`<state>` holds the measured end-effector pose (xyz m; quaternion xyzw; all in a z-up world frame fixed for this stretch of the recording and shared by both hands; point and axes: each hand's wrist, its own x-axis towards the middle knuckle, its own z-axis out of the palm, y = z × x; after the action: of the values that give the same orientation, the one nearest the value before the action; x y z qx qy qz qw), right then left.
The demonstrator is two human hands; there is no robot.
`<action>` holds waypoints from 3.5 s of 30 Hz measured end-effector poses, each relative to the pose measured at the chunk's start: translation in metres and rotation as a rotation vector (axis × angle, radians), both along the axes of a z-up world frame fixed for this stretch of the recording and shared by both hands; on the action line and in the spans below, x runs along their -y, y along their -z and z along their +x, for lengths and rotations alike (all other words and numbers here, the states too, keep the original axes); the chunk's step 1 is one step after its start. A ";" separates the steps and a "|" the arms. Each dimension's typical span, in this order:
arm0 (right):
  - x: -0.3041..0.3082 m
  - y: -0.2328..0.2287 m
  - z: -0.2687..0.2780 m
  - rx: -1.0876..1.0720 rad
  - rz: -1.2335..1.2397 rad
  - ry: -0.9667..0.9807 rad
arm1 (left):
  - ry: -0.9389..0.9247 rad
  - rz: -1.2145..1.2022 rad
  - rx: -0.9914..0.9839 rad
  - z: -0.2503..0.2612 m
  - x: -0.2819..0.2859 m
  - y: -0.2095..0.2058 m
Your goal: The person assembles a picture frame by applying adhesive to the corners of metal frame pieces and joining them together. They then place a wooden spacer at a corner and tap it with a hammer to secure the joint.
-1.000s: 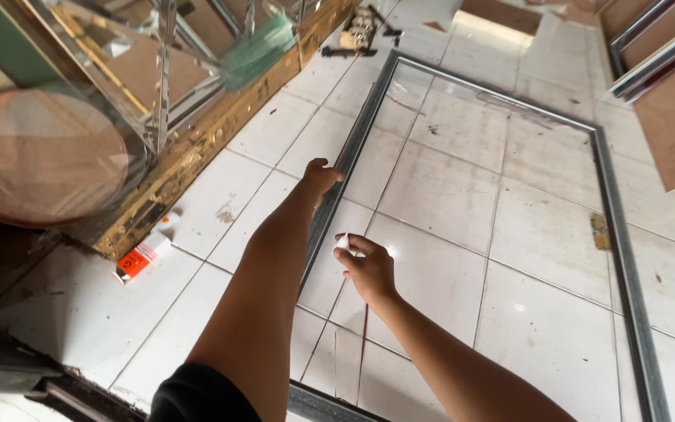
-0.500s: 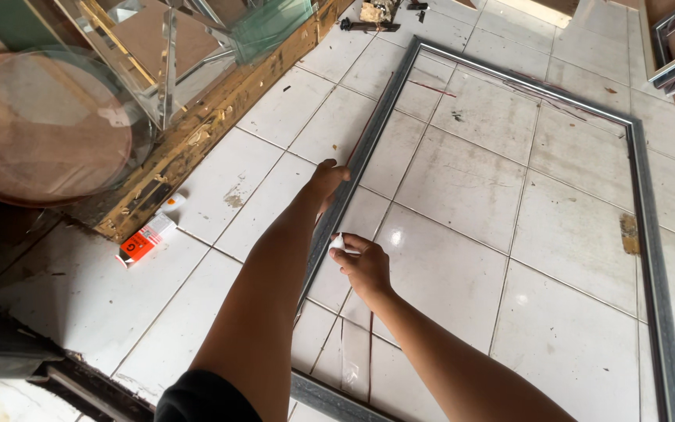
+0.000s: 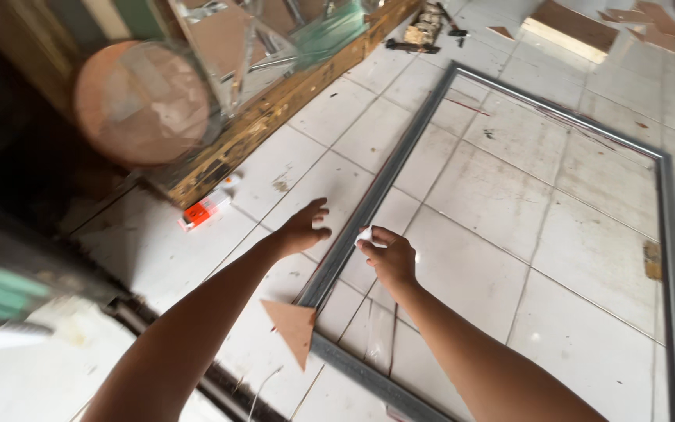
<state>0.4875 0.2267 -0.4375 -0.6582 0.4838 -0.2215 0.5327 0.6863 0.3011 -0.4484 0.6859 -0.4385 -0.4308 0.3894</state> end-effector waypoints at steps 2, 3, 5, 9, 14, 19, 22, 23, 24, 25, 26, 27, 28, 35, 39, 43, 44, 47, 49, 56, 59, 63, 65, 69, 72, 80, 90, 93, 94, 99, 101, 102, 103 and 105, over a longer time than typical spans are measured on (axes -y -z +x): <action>-0.021 -0.001 0.007 -0.004 -0.001 -0.041 | 0.053 0.022 0.085 0.001 -0.047 0.004; -0.031 -0.002 0.008 -0.005 -0.005 -0.054 | 0.136 0.041 0.171 0.001 -0.068 0.005; -0.059 0.004 0.017 0.015 0.015 -0.091 | 0.202 0.110 0.252 -0.001 -0.104 0.005; -0.099 0.015 0.018 0.006 0.052 -0.161 | 0.376 0.290 0.511 -0.014 -0.154 0.012; -0.124 0.022 0.015 -0.065 -0.023 -0.223 | 0.376 0.315 0.582 -0.031 -0.172 0.025; -0.125 0.034 0.011 -0.113 -0.058 -0.254 | 0.296 0.303 0.471 -0.038 -0.170 0.057; -0.122 0.040 0.014 -0.171 -0.051 -0.241 | 0.228 0.195 0.429 -0.035 -0.167 0.061; -0.120 0.041 0.014 -0.201 -0.074 -0.244 | 0.190 0.161 0.402 -0.034 -0.168 0.060; -0.117 0.041 0.014 -0.230 -0.097 -0.248 | 0.152 0.128 0.374 -0.033 -0.169 0.058; -0.114 0.042 0.012 -0.231 -0.098 -0.249 | 0.151 0.127 0.374 -0.029 -0.172 0.054; -0.111 0.042 0.009 -0.142 -0.029 -0.245 | 0.033 0.142 0.315 -0.024 -0.175 0.049; -0.108 0.042 0.006 -0.053 0.039 -0.240 | -0.083 0.157 0.253 -0.020 -0.179 0.044; -0.107 0.042 0.004 -0.055 0.039 -0.239 | -0.082 0.156 0.252 -0.011 -0.182 0.045; -0.106 0.059 -0.010 -0.086 -0.072 -0.263 | -0.319 0.464 0.741 0.017 -0.205 0.074; -0.109 0.070 -0.011 -0.069 -0.058 -0.221 | -0.504 0.294 0.962 0.002 -0.207 0.091; -0.106 0.080 -0.013 -0.084 -0.055 -0.197 | -0.207 -0.078 1.227 -0.060 -0.220 0.108; -0.106 0.082 -0.014 -0.105 -0.074 -0.185 | -0.011 -0.079 1.176 -0.076 -0.226 0.103; -0.102 0.086 -0.019 -0.141 -0.106 -0.164 | 0.153 -0.112 1.167 -0.098 -0.236 0.116; -0.099 0.090 -0.023 -0.159 -0.118 -0.155 | 0.124 -0.146 1.212 -0.102 -0.238 0.123; -0.118 0.091 -0.038 -0.115 -0.212 -0.239 | -0.098 0.191 1.058 -0.099 -0.255 0.112; -0.120 0.096 -0.038 -0.150 -0.355 -0.403 | -0.265 0.082 1.009 -0.089 -0.257 0.134; -0.111 0.100 -0.038 -0.248 -0.489 -0.663 | -0.285 -0.065 0.846 -0.091 -0.249 0.136; -0.104 0.098 -0.038 -0.290 -0.522 -0.710 | -0.313 -0.069 0.787 -0.092 -0.240 0.135; -0.094 0.096 -0.036 -0.343 -0.618 -0.826 | -0.418 -0.031 0.684 -0.087 -0.230 0.139; -0.091 0.097 -0.033 -0.366 -0.676 -0.868 | -0.465 -0.025 0.652 -0.083 -0.229 0.146; -0.087 0.096 -0.028 -0.454 -0.689 -0.945 | -0.522 -0.085 0.584 -0.087 -0.232 0.142; -0.087 0.089 -0.025 -0.456 -0.699 -0.983 | -0.528 -0.076 0.589 -0.088 -0.232 0.137; -0.087 0.093 -0.023 -0.453 -0.690 -0.977 | -0.532 -0.070 0.592 -0.088 -0.232 0.138; -0.086 0.094 -0.022 -0.454 -0.690 -0.977 | -0.531 -0.070 0.591 -0.088 -0.232 0.138; -0.083 0.096 -0.021 -0.444 -0.735 -1.021 | -0.531 -0.061 0.580 -0.088 -0.233 0.137; -0.082 0.096 -0.020 -0.443 -0.745 -1.031 | -0.531 -0.060 0.582 -0.088 -0.232 0.138; -0.081 0.096 -0.020 -0.441 -0.754 -1.042 | -0.531 -0.057 0.583 -0.088 -0.232 0.139; -0.081 0.097 -0.020 -0.440 -0.754 -1.042 | -0.531 -0.057 0.584 -0.088 -0.232 0.139; -0.081 0.097 -0.021 -0.427 -0.727 -1.034 | -0.531 -0.051 0.581 -0.088 -0.231 0.139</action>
<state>0.4663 0.3078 -0.5347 -0.9725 0.0953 0.0487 0.2070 0.5983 0.5322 -0.5877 0.8591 -0.3483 -0.0918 0.3637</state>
